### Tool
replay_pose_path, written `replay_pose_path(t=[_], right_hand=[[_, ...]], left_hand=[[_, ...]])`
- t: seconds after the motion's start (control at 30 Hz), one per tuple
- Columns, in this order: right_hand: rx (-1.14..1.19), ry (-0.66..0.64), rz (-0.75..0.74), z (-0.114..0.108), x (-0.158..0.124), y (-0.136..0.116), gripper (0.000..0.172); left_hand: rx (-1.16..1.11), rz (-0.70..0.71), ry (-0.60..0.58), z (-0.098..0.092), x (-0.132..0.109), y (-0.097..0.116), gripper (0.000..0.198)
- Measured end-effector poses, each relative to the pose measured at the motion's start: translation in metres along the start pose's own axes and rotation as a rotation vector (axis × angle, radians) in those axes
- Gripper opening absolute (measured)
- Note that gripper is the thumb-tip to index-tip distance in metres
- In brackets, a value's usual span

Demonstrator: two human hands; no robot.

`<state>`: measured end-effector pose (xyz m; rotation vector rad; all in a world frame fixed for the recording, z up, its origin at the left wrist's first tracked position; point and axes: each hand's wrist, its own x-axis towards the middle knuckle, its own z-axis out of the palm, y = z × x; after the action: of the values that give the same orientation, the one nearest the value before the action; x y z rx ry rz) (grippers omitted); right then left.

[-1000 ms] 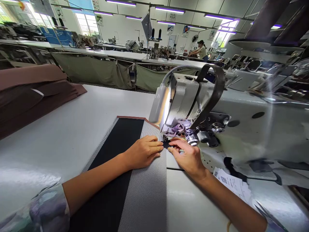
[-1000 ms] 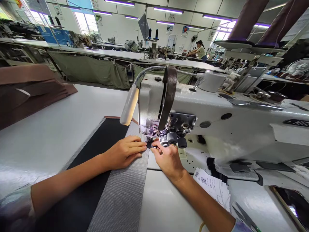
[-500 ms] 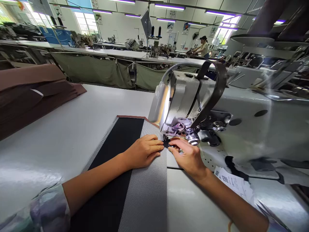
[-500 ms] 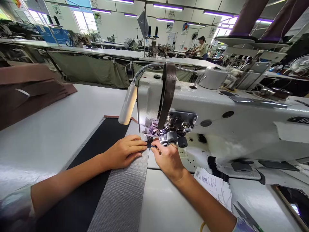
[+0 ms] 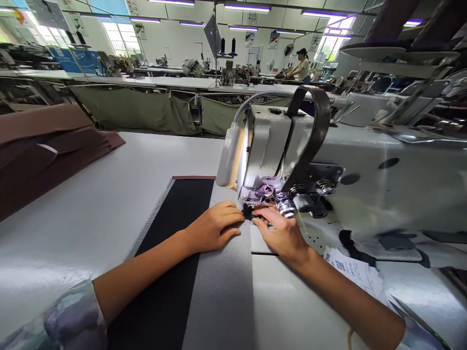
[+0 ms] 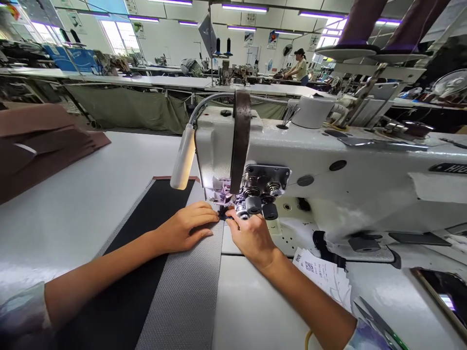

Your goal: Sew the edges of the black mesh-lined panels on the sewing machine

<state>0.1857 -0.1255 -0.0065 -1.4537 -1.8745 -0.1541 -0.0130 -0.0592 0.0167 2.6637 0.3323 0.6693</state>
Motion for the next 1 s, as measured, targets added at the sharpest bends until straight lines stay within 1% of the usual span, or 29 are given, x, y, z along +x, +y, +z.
replay_pose_path(t=[0.1,0.23,0.33,0.4,0.47,0.53,0.6,0.7,0.8,1.0], right_hand=[[-0.033,0.039,-0.011,0.004,0.001,0.003,0.017],[-0.108,0.098,-0.018,0.005,0.003,0.008,0.019],[-0.126,0.077,-0.039,-0.004,0.003,0.004,0.02],[-0.109,0.024,-0.063,-0.016,-0.001,-0.006,0.022],[-0.071,-0.076,-0.117,-0.03,-0.012,-0.021,0.025],[-0.046,-0.169,-0.199,-0.041,-0.028,-0.037,0.029],[-0.059,-0.191,-0.292,-0.046,-0.046,-0.049,0.033],[-0.087,-0.173,-0.372,-0.043,-0.063,-0.057,0.035],[-0.083,-0.166,-0.372,-0.037,-0.065,-0.055,0.036],[-0.041,-0.181,-0.335,-0.032,-0.054,-0.048,0.034]], left_hand=[[0.006,0.004,0.003,-0.001,0.003,-0.007,0.015],[0.032,0.015,0.036,-0.001,0.011,-0.023,0.012],[0.068,0.026,0.038,-0.003,0.018,-0.036,0.014],[0.1,0.022,0.024,-0.005,0.02,-0.039,0.014],[0.119,-0.006,0.018,-0.007,0.019,-0.034,0.014],[0.079,-0.024,-0.002,-0.009,0.013,-0.024,0.016],[-0.015,-0.017,-0.036,-0.01,0.005,-0.011,0.021],[-0.098,-0.001,-0.071,-0.009,-0.004,0.001,0.028],[-0.086,0.005,-0.075,-0.008,-0.005,-0.003,0.029],[-0.046,0.024,-0.07,-0.009,0.003,-0.02,0.028]])
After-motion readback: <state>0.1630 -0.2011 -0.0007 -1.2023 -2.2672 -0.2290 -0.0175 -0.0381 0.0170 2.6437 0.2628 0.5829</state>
